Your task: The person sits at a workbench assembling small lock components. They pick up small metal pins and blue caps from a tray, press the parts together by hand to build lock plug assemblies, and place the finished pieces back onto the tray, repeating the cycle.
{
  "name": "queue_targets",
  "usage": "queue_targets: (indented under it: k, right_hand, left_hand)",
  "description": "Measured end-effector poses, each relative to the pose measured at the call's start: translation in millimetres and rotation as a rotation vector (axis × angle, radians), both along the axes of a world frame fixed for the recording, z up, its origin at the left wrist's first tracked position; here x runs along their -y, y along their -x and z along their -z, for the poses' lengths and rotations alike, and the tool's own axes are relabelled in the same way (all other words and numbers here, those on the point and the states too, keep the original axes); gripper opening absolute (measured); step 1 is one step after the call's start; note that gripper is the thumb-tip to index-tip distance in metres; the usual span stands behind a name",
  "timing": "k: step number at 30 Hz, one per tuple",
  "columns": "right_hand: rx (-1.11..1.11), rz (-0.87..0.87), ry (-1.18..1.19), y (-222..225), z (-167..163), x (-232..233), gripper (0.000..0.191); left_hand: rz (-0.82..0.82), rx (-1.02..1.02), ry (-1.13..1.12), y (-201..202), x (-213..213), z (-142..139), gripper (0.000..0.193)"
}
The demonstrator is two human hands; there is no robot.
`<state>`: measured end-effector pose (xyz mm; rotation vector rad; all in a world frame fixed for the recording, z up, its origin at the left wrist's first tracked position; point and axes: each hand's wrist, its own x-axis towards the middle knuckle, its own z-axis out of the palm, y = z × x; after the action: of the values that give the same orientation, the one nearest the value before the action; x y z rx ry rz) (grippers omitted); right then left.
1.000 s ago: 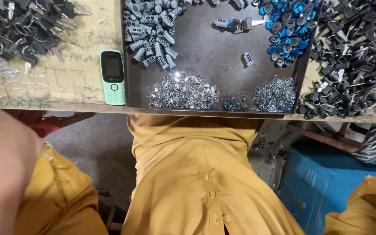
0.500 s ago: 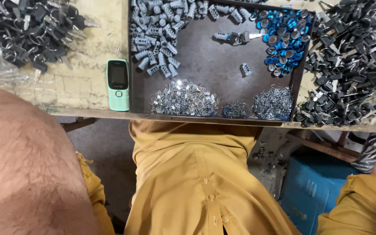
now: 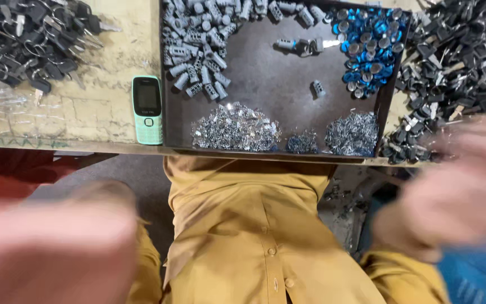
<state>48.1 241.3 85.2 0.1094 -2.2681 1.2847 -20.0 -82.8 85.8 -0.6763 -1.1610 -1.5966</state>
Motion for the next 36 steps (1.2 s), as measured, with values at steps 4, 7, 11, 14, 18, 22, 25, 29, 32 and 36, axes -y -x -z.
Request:
queue_targets:
  k: [4,7,11,14,18,22,25,29,32,36]
  right_hand:
    - [0.339,-0.192,-0.406,17.4,50.7,54.7,0.02]
    - [0.293,-0.248,-0.472,18.0,77.0,75.4,0.034]
    - [0.287,-0.362,-0.524,33.1,85.9,90.0,0.035]
    - [0.231,-0.351,-0.5,44.8,81.0,96.3,0.016]
    - [0.241,-0.354,-0.317,43.8,77.0,91.0,0.02]
    - [0.371,-0.351,-0.125,34.9,84.7,84.4,0.023]
    - [0.386,-0.339,-0.022,33.3,90.9,79.7,0.023]
    - [0.412,-0.309,0.139,22.6,91.8,76.8,0.019]
    - [0.202,-0.334,0.01,2.7,91.5,77.7,0.019]
    - [0.129,-0.378,0.049,-17.8,97.9,71.5,0.023]
  left_hand:
    - [0.011,0.502,-0.105,-6.1,-39.4,55.3,0.045]
    - [0.163,0.781,-0.07,-36.3,-64.1,86.2,0.044]
    - [0.328,0.866,0.117,-68.8,-52.4,111.7,0.034]
    - [0.324,0.855,0.257,-67.6,-40.3,125.1,0.028]
    - [0.345,0.861,0.244,-51.8,-38.7,128.1,0.021]
    - [0.315,0.907,0.362,-40.6,-44.6,117.2,0.018]
    - [0.314,0.928,0.481,-35.8,-48.4,108.5,0.014]
    - [0.395,1.051,0.533,-35.7,-49.7,102.1,0.013]
    - [0.775,1.141,0.484,-37.4,-47.2,103.2,0.009]
    - [1.292,1.61,0.041,-41.5,-46.1,107.2,0.009]
